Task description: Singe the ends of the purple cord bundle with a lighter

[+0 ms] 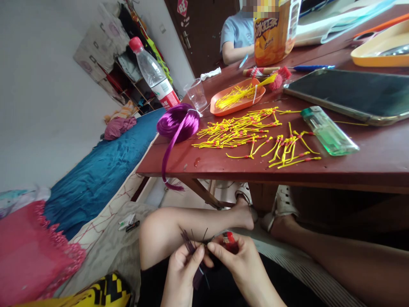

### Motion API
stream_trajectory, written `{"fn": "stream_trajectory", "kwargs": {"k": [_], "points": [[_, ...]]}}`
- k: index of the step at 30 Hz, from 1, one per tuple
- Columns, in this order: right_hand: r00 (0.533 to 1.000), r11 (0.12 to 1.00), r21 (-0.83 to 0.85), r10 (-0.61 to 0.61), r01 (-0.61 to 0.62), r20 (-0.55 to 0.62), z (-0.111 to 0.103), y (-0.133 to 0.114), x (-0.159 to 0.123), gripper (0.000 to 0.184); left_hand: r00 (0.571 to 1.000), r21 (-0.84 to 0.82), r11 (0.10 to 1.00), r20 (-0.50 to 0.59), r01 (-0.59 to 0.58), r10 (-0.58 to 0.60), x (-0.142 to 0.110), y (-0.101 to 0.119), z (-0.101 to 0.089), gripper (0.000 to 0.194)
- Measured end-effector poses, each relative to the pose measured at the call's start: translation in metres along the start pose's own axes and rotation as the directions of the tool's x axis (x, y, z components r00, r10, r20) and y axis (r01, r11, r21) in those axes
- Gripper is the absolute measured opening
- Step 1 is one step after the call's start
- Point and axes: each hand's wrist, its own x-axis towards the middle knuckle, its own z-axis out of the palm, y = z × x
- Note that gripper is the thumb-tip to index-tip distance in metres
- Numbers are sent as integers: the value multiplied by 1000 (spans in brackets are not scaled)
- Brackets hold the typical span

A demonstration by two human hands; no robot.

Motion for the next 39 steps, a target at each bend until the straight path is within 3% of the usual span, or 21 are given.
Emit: {"fn": "stream_trajectory", "kwargs": {"k": [5,10,14,18,29,39], "points": [[990,988,-102,104,-114,-98,-11,2,-3,50,999,19,1000,-47,1,0,0,0,-2,28],[977,950,-251,149,-185,-154,-13,7,-4,45,996,-28,1000,-84,9,-11,1,-2,-2,30],[981,935,-312,126,-166,-145,-11,11,-2,44,996,-91,996,-85,24,-32,1,-2,-1,30],[983,951,-263,130,-160,-128,-10,12,-2,41,994,-161,985,-76,60,-73,0,2,0,28],[995,960,-264,94,-98,-29,-4,6,-5,43,996,-155,986,-51,60,-69,1,0,-1,25],[992,948,-295,97,-118,-84,-2,6,-4,43,997,-129,990,-31,60,-64,3,-2,-1,26]]}}
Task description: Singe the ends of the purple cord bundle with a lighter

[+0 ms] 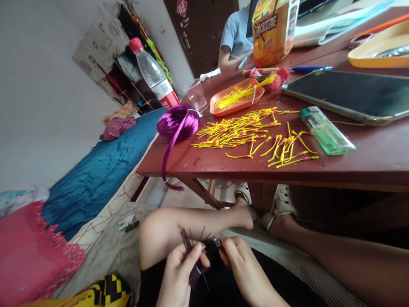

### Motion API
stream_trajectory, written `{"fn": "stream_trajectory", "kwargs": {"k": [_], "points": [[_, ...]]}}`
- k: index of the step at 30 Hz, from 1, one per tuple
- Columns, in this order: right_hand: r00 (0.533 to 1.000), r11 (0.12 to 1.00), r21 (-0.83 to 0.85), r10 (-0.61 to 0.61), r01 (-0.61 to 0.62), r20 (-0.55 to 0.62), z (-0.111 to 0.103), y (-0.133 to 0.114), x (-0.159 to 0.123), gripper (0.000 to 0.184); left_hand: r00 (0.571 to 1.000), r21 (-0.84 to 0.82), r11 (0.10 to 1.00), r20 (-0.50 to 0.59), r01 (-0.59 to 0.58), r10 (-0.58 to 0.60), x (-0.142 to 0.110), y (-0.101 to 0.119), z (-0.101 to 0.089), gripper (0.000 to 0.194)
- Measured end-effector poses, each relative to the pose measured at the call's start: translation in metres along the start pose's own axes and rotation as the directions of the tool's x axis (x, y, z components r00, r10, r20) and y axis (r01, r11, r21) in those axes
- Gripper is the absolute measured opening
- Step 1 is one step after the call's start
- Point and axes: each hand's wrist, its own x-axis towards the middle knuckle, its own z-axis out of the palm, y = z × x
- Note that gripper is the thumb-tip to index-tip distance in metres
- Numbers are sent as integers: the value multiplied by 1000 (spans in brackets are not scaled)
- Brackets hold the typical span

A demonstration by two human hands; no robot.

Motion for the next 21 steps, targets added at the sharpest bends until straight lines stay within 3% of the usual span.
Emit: {"fn": "stream_trajectory", "kwargs": {"k": [8,14,21], "points": [[999,1000,18,7,-7,-33,-6,1,2,39,999,130,991,31,-24,20,-1,0,-3,28],[998,999,-24,-38,39,43,-7,-1,2,40,996,239,967,50,-85,75,-3,4,-2,31],[1000,999,-37,0,0,14,-7,-1,1,39,992,323,943,114,-84,49,-3,10,-3,31]]}}
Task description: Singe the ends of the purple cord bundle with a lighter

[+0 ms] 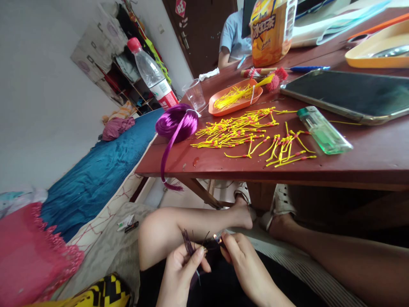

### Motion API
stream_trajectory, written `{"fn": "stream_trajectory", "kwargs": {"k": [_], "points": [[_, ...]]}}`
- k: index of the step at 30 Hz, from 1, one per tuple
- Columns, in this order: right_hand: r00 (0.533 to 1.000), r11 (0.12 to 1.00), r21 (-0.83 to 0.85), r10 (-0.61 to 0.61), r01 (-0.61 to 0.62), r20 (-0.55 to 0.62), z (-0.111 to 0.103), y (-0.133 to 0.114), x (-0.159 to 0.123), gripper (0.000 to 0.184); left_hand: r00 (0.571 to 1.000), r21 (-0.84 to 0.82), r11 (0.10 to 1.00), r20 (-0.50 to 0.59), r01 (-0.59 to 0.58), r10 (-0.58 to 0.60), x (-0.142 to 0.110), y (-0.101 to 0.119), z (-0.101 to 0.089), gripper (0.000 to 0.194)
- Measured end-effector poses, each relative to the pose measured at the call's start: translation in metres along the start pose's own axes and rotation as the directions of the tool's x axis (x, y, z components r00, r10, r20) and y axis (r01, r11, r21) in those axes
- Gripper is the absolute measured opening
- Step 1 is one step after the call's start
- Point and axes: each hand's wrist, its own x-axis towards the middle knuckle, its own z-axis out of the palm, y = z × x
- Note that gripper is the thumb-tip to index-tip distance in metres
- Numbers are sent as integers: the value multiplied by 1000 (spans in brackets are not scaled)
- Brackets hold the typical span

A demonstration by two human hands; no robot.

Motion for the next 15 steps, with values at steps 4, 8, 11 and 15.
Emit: {"fn": "stream_trajectory", "kwargs": {"k": [4,8,11,15], "points": [[1000,1000,29,-9,9,11,-2,-1,2,39,999,15,1000,33,12,-13,-1,2,-2,31],[1000,1000,30,0,0,2,-3,0,4,39,995,31,999,96,34,-36,0,0,-4,31],[1000,1000,-3,-5,4,-19,-2,1,3,40,993,38,999,109,40,-44,1,-1,-4,30],[1000,1000,-5,1,-1,-26,-2,0,2,40,991,45,998,125,33,-39,0,-2,-3,30]]}}
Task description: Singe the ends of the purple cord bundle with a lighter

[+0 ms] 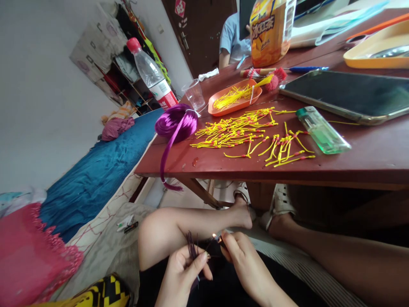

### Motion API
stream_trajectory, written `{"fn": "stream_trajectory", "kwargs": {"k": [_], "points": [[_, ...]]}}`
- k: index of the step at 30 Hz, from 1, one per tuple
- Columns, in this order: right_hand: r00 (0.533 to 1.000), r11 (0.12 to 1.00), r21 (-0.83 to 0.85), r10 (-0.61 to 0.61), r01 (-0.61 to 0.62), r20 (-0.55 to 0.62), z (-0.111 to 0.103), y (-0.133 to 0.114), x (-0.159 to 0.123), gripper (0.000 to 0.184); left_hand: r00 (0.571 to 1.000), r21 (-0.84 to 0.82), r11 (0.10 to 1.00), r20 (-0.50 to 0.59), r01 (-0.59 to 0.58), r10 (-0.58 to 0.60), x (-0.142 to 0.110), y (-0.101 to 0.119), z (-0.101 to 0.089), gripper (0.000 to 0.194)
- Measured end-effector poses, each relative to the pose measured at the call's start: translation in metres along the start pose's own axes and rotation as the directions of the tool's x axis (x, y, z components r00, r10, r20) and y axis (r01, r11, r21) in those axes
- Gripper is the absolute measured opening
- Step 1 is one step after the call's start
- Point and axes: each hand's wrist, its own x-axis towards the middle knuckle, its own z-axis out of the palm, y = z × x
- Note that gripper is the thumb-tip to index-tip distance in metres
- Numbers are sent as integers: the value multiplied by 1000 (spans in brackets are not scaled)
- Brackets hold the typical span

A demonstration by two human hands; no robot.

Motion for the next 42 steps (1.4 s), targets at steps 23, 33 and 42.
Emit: {"fn": "stream_trajectory", "kwargs": {"k": [23,33,42], "points": [[986,891,-422,-163,167,46,-10,-4,-3,43,994,261,965,110,-5,-25,-3,8,1,14],[988,910,-383,-146,155,53,-21,-10,3,40,994,231,973,103,17,-42,-7,11,-3,11],[982,939,-289,-185,186,32,-17,-10,-4,44,989,167,985,127,52,-74,-9,16,-6,9]]}}
